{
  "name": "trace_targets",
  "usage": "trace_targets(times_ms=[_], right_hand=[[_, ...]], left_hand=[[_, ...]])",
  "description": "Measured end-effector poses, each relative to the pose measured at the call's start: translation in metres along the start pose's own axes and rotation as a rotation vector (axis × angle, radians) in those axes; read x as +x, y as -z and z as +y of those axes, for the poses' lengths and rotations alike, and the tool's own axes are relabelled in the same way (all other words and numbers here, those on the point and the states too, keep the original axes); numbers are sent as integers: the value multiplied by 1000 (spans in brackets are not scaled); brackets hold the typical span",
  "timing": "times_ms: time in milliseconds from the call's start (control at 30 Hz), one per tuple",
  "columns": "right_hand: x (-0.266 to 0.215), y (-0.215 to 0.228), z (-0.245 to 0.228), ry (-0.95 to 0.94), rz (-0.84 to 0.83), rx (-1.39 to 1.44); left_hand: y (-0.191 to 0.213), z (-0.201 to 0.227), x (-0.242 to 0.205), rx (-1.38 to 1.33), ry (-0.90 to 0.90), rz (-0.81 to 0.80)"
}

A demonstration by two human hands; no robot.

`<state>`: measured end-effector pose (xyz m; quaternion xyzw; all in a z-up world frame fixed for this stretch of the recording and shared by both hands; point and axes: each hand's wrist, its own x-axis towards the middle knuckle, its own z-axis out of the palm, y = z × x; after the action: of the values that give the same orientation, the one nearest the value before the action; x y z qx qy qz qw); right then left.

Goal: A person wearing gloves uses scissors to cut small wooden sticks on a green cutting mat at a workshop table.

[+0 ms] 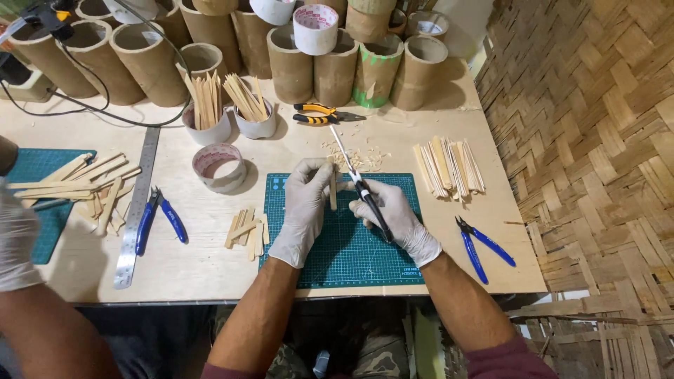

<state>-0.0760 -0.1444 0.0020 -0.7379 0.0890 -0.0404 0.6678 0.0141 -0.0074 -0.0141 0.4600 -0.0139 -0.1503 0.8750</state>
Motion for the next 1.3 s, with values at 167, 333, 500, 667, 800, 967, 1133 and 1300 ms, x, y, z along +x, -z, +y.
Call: trace_targets(times_ms=[167,333,500,667,800,967,1133,1300], right_hand=[[0,4,6,22,-30,-30],[-2,4,1,17,-57,-52],[-4,3,1,12,-73,-87],[-2,4,2,0,-75,-93],[-3,3,0,-13,-79,-97],[-1,2,3,-15,-72,-99],[-1,3,3,-1,-76,-112],[0,3,3,0,-79,-122]], left_hand=[[6,2,3,195,-57,52],[2,0,2,235,-98,55],[4,-6,5,273,-124,72],[-7,8,-5,268,-114,87],[4,-4,6,269,-122,97],[-2,1,1,296,-113,101],[-3,-1,1,272,-102,106],[-2,-4,4,265,-108,111]])
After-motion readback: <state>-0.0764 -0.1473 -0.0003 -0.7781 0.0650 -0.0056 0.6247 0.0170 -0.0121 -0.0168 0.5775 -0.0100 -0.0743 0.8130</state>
